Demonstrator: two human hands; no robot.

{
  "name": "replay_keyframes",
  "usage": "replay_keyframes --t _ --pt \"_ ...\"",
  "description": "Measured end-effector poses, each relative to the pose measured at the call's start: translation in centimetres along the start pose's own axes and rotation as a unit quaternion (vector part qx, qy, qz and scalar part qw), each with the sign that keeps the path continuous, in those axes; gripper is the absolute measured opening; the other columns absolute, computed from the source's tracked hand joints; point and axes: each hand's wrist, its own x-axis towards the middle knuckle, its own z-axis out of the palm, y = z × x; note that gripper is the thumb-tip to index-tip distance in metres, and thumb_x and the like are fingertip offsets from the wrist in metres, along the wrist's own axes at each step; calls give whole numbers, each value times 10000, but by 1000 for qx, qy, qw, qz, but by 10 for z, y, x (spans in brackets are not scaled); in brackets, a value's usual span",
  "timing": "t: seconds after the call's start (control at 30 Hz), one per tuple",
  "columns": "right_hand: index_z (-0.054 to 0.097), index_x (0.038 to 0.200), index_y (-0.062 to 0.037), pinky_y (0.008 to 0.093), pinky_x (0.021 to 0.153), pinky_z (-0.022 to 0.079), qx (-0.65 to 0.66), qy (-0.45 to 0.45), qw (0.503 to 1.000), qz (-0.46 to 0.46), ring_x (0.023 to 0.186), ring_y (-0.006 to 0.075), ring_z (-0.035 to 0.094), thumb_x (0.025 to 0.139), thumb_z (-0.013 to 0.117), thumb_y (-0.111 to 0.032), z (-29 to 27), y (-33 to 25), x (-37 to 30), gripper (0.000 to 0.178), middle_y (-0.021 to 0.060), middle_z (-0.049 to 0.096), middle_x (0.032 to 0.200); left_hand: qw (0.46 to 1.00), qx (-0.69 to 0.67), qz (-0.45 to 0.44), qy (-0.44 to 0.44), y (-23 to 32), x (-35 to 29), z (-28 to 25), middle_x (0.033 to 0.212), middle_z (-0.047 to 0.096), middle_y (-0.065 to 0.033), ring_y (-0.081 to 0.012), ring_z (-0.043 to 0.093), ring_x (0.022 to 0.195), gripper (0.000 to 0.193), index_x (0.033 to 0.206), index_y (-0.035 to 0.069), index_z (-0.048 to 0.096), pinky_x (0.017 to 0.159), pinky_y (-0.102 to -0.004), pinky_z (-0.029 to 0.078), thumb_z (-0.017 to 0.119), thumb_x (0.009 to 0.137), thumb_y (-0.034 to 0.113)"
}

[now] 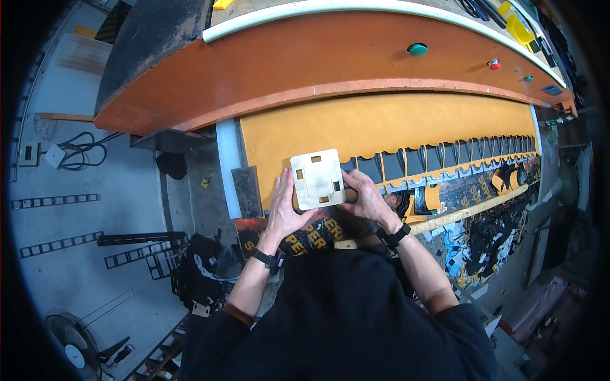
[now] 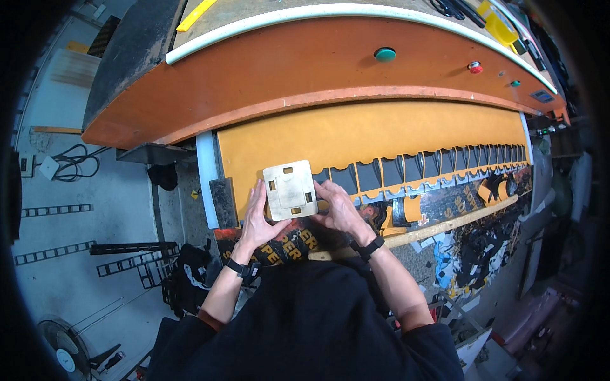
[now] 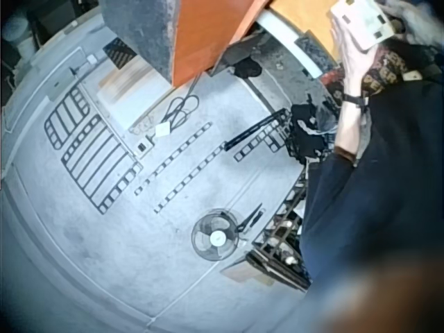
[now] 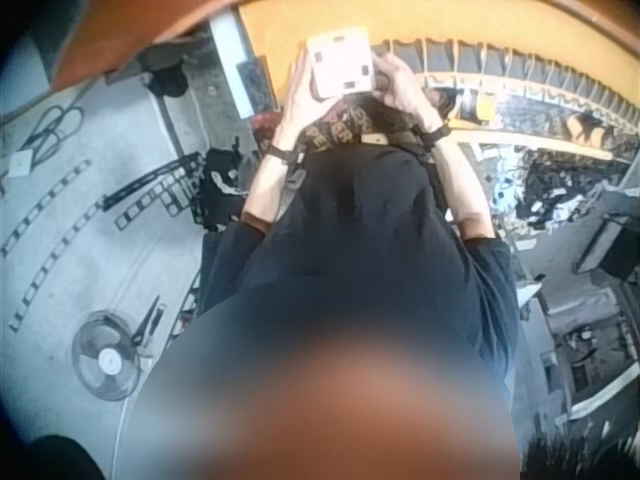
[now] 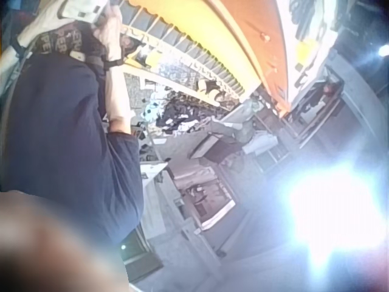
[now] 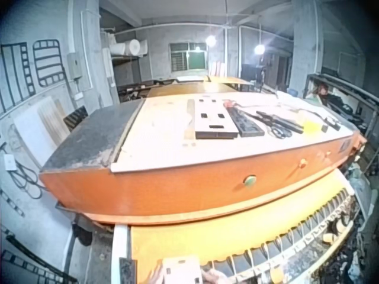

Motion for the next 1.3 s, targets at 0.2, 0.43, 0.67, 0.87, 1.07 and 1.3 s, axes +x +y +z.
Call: replay_keyframes --t 0.2,0.43,0.67,0.87,1.07,1.3 --pt "631 1559 -6 464 945 513 -42 18 999 -26 1055 375 631 691 1014 -177 1 0 1 965 140 642 1068 1000 -11 2 19 -1 -4 0 1778 324 -368 -497 289 1687 1310 1761 -47 225 1404 -569 225 1013 766 277" --pt "590 1617 -29 486 1025 501 -41 3 999 -17 1165 394 632 732 1001 -214 -1 -2 3 992 156 672 1204 999 -27 -17 25 -2 -3 -3 1801 288 -353 -514 280 1686 1288 1767 -18 239 1379 -558 300 1005 764 241" --pt "582 1609 1 478 1026 520 -2 5 999 -37 1146 408 653 712 1001 -145 -7 6 3 1000 177 675 1192 1000 2 7 28 2 3 -3 1769 366 -347 -490 335 1671 1307 1753 -15 295 1398 -577 243 1034 722 299" --pt "579 1580 46 486 1040 523 15 -22 1000 -9 1168 420 645 742 993 -190 -10 0 1 964 201 660 1212 999 22 6 27 1 -1 -3 1752 387 -360 -473 354 1668 1302 1741 -25 323 1401 -592 221 1039 717 340" --pt "589 1559 87 481 999 550 13 -15 1000 -2 1123 438 649 733 999 -170 -16 0 4 957 224 653 1165 999 32 0 22 2 6 0 1739 398 -372 -470 364 1663 1290 1728 -60 329 1401 -601 208 1025 728 361" --pt "585 1564 73 488 990 549 19 -6 1000 -12 1116 442 655 731 994 -145 -24 4 13 953 236 657 1167 999 41 11 29 2 19 1 1737 404 -369 -471 369 1660 1277 1729 -56 335 1398 -611 206 1016 735 367"
